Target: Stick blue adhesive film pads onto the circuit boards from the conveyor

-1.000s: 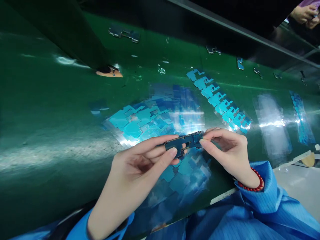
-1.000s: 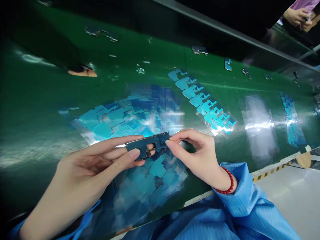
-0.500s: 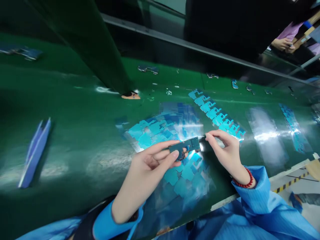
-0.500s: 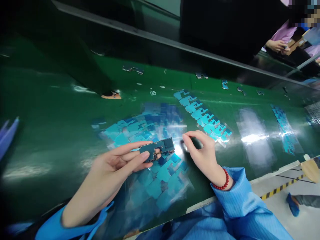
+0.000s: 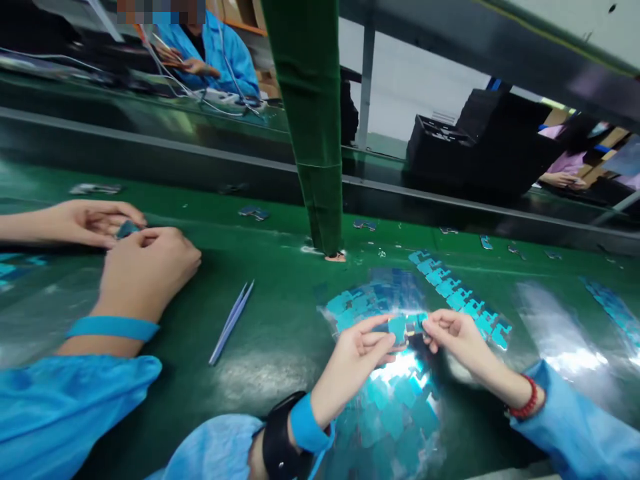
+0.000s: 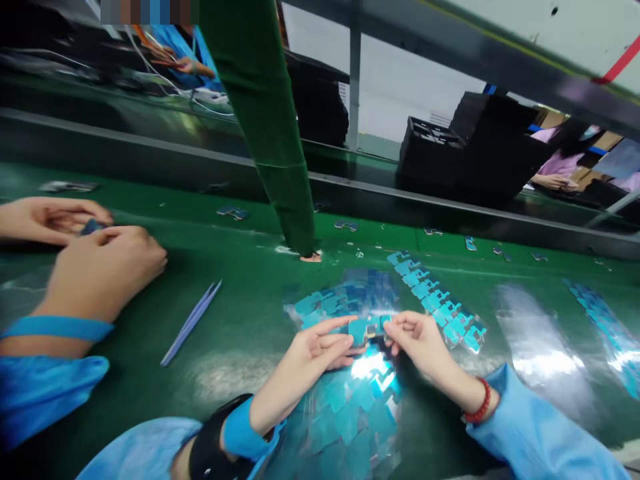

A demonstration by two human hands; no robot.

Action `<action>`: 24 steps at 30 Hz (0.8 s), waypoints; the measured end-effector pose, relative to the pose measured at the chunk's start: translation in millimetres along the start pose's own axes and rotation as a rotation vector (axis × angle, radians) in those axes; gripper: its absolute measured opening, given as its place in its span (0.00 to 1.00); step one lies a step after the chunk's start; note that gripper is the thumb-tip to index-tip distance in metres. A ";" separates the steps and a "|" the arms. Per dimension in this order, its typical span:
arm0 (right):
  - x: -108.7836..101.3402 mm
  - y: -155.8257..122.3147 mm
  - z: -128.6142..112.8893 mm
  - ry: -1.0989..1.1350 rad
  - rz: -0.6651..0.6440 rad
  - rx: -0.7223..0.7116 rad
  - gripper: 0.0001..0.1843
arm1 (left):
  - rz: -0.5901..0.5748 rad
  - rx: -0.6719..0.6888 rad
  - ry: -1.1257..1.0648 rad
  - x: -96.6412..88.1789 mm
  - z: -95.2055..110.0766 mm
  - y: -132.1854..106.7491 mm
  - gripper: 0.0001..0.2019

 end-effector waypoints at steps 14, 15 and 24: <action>-14.3 145.2 -107.3 -0.529 0.262 -0.379 0.20 | 0.056 0.148 -0.087 -7.0 10.6 4.3 0.13; -11.6 131.5 -98.7 -0.578 0.237 -0.401 0.21 | 0.086 0.159 -0.111 -8.4 13.3 3.8 0.14; 15.1 -27.6 10.6 -1.081 -0.275 -0.657 0.29 | 0.241 0.225 -0.224 -17.8 23.2 6.3 0.12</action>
Point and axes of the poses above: each hand's wrist, its own y-axis towards the middle knuckle, its own x-axis out of the palm, z = x × y, the point moved 4 cm from there along y, towards the middle knuckle, and after that the axes turned 13 degrees about x, right-handed, at the moved point
